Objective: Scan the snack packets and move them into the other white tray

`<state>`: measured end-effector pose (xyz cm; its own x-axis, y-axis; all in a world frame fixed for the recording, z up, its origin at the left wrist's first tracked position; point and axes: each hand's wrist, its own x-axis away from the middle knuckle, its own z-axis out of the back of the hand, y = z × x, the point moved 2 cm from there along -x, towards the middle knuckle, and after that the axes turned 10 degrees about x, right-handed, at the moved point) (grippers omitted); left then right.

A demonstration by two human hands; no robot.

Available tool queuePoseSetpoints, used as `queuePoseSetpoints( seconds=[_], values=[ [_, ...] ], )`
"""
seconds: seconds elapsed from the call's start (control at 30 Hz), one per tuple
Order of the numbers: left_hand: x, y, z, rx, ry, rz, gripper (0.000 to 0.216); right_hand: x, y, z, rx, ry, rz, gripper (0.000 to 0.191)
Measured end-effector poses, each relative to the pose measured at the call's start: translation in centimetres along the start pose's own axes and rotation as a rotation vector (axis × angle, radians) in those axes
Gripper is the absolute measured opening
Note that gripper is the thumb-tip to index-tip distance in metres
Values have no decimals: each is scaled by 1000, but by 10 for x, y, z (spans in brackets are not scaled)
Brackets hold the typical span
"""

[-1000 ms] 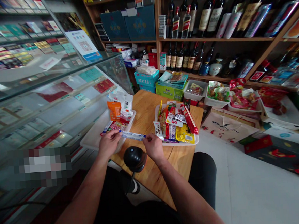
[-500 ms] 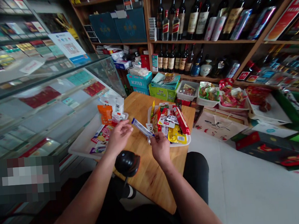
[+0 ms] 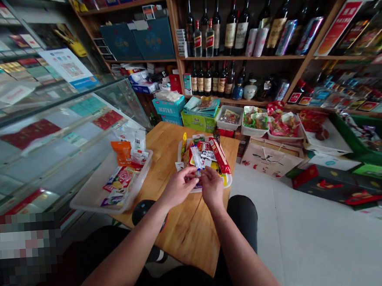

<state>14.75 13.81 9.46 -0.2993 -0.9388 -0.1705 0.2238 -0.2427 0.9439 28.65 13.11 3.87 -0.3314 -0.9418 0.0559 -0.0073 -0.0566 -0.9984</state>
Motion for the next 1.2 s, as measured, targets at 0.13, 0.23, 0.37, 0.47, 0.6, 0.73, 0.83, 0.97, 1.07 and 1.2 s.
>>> queuePoseSetpoints(
  seconds=[0.13,0.23,0.37,0.47,0.6,0.73,0.83,0.97,1.07,1.2],
  values=[
    [2,3,0,-14,1,15,35,0,2,-1,84,-7,37,38],
    [6,7,3,-15,27,22,35,2,-1,-4,122,-29,40,35],
    [15,11,12,-10,56,-8,33,6,-9,-11,127,-42,50,32],
    [24,11,23,-6,93,-20,32,11,-15,-19,117,-62,63,30],
    [38,10,44,-10,171,-1,30,17,-22,-34,96,-105,63,26],
    [51,7,73,-5,264,19,29,21,-27,-53,146,-165,65,27],
    [60,-6,104,3,375,39,28,22,-30,-71,213,-236,115,25],
    [72,-43,157,14,502,74,27,23,-37,-99,289,-335,196,20],
    [81,-74,201,-53,570,176,30,22,-41,-124,376,-397,249,17],
    [88,-99,253,-368,478,346,26,17,-45,-164,533,-486,381,13]
  ],
)
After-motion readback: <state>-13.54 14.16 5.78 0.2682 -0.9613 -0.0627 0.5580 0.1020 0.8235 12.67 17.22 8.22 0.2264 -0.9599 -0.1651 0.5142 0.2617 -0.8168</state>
